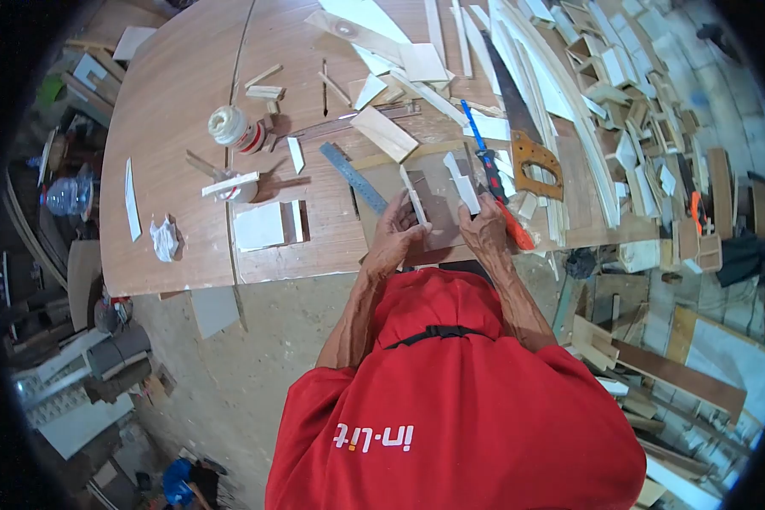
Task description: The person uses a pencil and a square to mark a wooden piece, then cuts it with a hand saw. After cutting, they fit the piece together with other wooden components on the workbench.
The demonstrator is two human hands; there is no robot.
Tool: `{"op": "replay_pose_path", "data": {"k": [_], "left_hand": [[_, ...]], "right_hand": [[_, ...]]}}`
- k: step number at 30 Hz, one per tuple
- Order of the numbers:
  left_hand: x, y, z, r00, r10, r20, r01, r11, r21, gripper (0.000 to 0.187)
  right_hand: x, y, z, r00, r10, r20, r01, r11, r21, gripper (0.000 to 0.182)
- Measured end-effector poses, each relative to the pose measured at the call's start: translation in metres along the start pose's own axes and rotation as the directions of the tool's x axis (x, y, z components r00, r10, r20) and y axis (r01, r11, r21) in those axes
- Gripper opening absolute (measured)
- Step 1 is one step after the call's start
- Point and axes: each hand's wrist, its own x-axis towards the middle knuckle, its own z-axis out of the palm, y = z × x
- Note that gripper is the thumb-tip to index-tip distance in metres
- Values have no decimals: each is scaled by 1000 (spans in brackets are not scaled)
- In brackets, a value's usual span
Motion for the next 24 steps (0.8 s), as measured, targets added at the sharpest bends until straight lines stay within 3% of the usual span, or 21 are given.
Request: {"op": "replay_pose_path", "data": {"k": [10,16,24], "left_hand": [[-1,-3,0,999,-17,-29,16,998,-59,83],[1,2,-3,999,-40,36,41,999,-32,89],[5,-12,-10,1000,14,-7,-14,1000,14,88]], "right_hand": [[0,-6,-5,1000,10,30,-10,1000,-3,25],[0,0,-1,1000,-10,12,10,1000,-4,23],[-2,-4,-4,999,-23,-30,24,999,25,21]]}}
